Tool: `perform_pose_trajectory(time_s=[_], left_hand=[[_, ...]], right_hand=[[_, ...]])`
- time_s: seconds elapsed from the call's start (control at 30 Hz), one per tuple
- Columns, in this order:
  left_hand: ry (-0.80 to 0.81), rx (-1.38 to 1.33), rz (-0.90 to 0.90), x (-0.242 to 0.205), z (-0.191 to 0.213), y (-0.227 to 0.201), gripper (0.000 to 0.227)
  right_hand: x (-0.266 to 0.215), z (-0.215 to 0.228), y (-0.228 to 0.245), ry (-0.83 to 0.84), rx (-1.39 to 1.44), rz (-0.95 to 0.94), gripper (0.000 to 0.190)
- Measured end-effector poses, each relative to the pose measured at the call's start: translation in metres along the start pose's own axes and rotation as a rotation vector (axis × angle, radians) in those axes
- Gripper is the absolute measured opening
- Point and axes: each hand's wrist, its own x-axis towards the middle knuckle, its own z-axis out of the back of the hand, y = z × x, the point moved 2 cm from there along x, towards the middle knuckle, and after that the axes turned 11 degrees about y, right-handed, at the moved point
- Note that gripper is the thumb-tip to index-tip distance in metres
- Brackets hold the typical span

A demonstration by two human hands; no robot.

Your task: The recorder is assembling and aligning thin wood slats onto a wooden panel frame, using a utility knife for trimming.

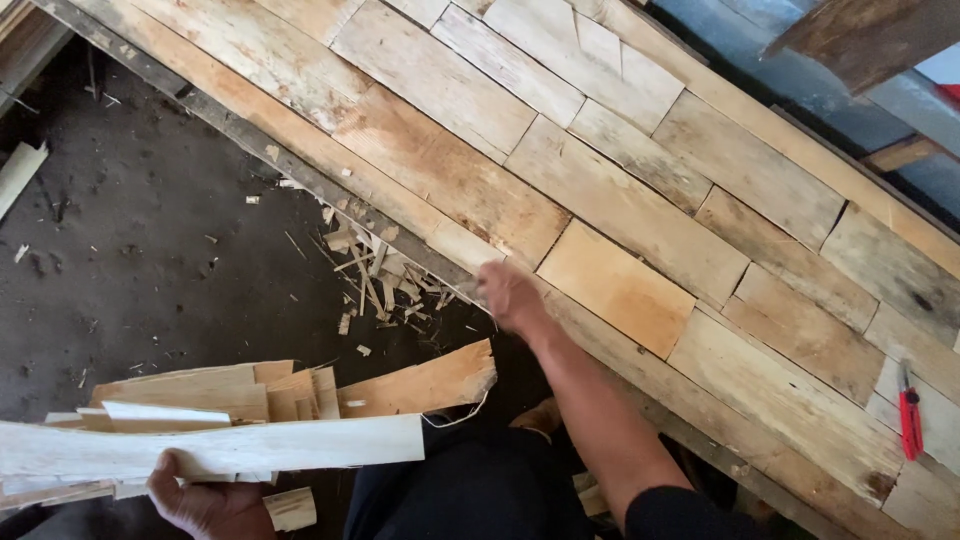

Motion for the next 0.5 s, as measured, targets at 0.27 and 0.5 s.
perform_pose_trajectory(time_s=[0.27, 0.5], left_hand=[[0.173, -0.162, -0.026, 0.045, 0.001, 0.018, 0.088], [0.405, -0.063, 0.1, 0.045, -0.112, 0.043, 0.092]], right_hand=[[-0.027, 0.023, 0.014, 0.065, 0.671, 0.192, 0.034], [-0.103, 0.113, 0.005, -0.161, 0.675, 0.1, 0.039]])
